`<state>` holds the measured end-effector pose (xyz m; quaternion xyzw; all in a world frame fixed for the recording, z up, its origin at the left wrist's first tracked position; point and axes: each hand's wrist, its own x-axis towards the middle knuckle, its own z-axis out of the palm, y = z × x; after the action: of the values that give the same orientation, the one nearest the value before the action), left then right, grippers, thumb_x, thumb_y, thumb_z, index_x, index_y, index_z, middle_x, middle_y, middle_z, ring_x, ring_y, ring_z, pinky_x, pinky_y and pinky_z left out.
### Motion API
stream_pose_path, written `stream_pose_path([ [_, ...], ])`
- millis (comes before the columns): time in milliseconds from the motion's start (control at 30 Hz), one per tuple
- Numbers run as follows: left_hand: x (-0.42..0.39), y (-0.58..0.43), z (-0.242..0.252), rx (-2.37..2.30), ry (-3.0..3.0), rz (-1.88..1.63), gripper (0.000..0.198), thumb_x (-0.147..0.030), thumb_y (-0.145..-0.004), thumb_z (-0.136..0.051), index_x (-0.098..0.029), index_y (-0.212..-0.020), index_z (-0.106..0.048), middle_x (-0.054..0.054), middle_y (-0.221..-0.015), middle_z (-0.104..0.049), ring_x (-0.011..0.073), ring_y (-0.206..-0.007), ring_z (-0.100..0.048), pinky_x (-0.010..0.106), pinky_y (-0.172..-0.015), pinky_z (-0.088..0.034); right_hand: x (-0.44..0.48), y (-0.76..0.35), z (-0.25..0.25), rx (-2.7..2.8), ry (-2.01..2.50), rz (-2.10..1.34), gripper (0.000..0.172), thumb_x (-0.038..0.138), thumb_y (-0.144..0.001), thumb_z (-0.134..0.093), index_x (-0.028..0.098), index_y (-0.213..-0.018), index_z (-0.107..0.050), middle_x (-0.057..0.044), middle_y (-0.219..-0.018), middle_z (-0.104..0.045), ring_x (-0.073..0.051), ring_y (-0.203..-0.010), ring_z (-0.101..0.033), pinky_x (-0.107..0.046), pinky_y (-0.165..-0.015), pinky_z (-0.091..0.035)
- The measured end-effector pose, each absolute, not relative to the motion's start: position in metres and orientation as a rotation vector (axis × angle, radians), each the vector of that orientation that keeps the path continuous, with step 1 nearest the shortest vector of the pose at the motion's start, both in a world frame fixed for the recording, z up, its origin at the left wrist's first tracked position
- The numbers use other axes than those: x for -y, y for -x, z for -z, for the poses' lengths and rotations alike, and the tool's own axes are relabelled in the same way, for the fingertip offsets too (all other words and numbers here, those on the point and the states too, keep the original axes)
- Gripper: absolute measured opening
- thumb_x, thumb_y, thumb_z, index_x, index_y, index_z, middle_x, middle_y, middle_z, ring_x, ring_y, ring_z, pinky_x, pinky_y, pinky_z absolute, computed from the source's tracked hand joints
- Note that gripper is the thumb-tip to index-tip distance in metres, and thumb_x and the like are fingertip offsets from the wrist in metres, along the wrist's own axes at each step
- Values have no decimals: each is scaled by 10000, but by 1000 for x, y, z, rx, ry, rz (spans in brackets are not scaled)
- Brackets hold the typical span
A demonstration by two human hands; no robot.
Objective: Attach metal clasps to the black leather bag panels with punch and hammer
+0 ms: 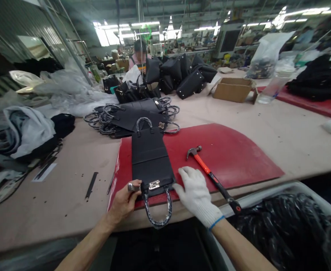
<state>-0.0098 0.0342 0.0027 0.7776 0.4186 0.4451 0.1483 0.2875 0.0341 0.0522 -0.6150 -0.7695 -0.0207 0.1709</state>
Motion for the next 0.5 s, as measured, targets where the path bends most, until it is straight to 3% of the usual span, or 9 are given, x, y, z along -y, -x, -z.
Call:
stream_pose_path([
  [100, -32, 11, 3, -1168, -2222, -1338, 177, -211, -972, -578, -198, -1104, -694, 111, -1167, -769, 240, -1132, -738, 388, -989, -623, -32, -262, -37, 2188, 1658, -17, 414, 272, -944, -562, 153, -1336, -620, -140, -1393, -629, -337, -1325, -525, -584, -1203, -287],
  [267, -33, 15, -2, -1483, -1441, -1424, 289, -416, -988, -596, -171, -1088, -713, 109, -1101, -782, 247, -984, -776, 409, -887, -653, -30, -261, -27, 2134, 1589, -116, 433, 190, -909, -571, 154, -1337, -618, -134, -1402, -627, -344, -1351, -504, -619, -1218, -259],
  [433, -38, -2, -25, -1387, -1379, -1354, 304, -433, -943, -666, -168, -1075, -737, 119, -1187, -762, 258, -1138, -724, 441, -1081, -546, -27, -254, -26, 2064, 1554, -183, 518, 172, -858, -630, 173, -1374, -578, -128, -1310, -655, -306, -1258, -571, -626, -1217, -274],
  [500, -39, -19, -33, -1343, -1386, -1305, 295, -415, -941, -660, -176, -1092, -745, 119, -1208, -759, 258, -1149, -718, 423, -1047, -567, -26, -248, -24, 2038, 1547, -192, 584, 188, -837, -662, 162, -1408, -545, -142, -1304, -654, -315, -1243, -577, -635, -1210, -283],
])
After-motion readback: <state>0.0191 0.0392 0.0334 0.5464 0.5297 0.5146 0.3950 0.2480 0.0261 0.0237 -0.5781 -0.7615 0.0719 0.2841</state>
